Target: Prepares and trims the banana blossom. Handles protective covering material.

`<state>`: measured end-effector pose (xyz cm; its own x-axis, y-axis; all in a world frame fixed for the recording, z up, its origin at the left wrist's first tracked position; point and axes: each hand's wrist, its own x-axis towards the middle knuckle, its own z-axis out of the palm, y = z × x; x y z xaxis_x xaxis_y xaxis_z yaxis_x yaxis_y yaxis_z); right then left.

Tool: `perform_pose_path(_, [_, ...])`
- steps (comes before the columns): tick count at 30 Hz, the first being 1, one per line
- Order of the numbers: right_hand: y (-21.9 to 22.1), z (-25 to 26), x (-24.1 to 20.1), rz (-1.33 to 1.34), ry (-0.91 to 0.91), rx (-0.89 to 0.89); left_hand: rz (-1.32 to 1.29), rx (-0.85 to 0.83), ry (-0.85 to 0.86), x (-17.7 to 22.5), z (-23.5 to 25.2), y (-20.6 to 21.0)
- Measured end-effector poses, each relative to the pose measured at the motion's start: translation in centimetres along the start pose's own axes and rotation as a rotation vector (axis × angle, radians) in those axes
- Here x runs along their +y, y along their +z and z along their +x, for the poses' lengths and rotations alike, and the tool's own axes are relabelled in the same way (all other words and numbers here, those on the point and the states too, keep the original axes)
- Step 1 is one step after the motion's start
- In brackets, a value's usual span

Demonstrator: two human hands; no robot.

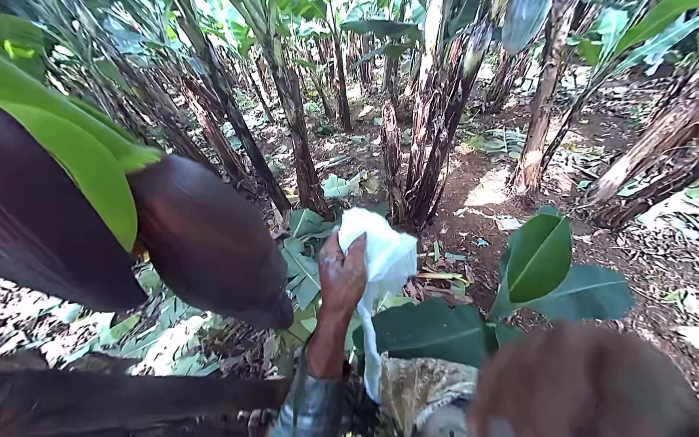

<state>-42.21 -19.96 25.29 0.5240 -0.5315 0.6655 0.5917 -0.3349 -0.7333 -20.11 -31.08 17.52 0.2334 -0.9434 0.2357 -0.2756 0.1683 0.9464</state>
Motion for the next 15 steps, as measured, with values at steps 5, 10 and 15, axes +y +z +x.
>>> perform_pose_path(5, [-6.3, -3.3, 14.2, -0.53, 0.814, 0.264, -0.071, 0.009, 0.088, 3.8, 0.5, -2.1])
perform_pose_path(10, [-5.3, -2.1, 25.5, -0.175, 1.082, 0.186, -0.311, 0.031, 0.404, 8.3, 2.6, -2.6])
perform_pose_path(15, [-12.4, 3.6, 27.9, -0.191, 0.843, 0.648, 0.004, 0.05, 0.569, 7.9, 1.0, -7.3])
